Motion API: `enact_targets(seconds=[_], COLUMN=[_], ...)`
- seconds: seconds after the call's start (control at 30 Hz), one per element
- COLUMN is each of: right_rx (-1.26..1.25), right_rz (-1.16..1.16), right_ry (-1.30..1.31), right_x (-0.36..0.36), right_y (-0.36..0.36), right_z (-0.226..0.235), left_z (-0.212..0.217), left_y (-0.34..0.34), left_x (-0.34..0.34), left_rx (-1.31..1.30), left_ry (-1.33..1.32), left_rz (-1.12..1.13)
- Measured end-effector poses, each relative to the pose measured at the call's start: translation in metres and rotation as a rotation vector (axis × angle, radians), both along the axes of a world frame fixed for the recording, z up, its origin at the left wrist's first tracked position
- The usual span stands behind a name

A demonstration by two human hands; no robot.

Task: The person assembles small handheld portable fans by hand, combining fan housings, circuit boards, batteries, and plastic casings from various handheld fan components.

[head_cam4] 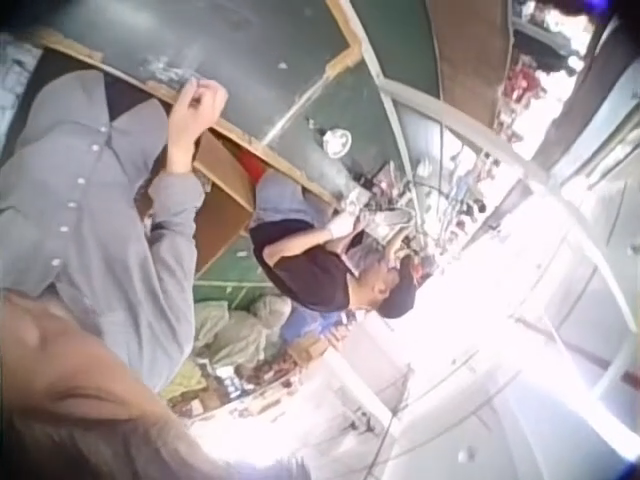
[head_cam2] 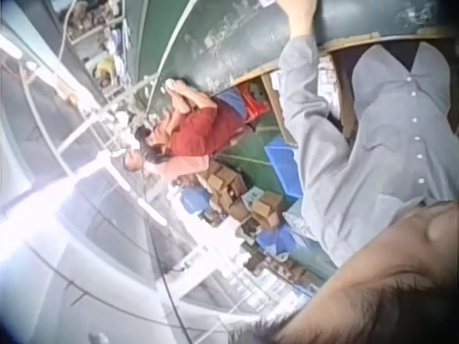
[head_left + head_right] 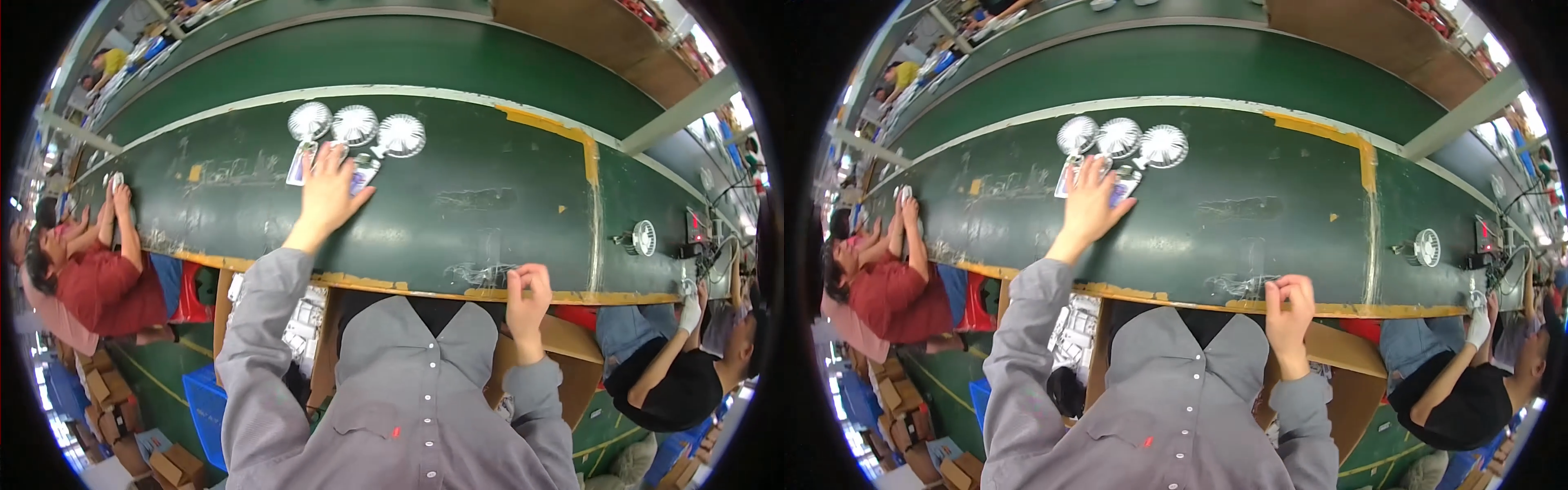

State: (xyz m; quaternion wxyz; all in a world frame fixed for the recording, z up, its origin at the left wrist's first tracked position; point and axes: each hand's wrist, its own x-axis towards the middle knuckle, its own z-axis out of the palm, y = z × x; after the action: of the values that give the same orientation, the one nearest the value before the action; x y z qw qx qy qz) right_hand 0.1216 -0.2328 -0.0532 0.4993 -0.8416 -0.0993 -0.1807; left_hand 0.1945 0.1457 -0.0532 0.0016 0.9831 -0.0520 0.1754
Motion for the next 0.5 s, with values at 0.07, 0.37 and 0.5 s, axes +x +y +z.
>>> enact_targets(seconds=[0.07, 0.37, 0.5], right_rx=[0.109, 0.419, 0.790], right_rz=[0.039, 0.123, 0.185], right_ry=[0.072, 0.285, 0.608], right_x=[-0.020, -0.035, -0.013], right_y=[0.010, 0.058, 0.065], right_z=[-0.010, -0.002, 0.010], left_z=[0.001, 0.010, 0.027], left_y=[-0.023, -0.117, -0.155], left_x=[-0.004, -0.047, -0.073], left_rx=[-0.047, -1.269, -1.328], left_ry=[0.050, 0.349, 0.320], left_rz=[-0.023, -0.018, -0.101])
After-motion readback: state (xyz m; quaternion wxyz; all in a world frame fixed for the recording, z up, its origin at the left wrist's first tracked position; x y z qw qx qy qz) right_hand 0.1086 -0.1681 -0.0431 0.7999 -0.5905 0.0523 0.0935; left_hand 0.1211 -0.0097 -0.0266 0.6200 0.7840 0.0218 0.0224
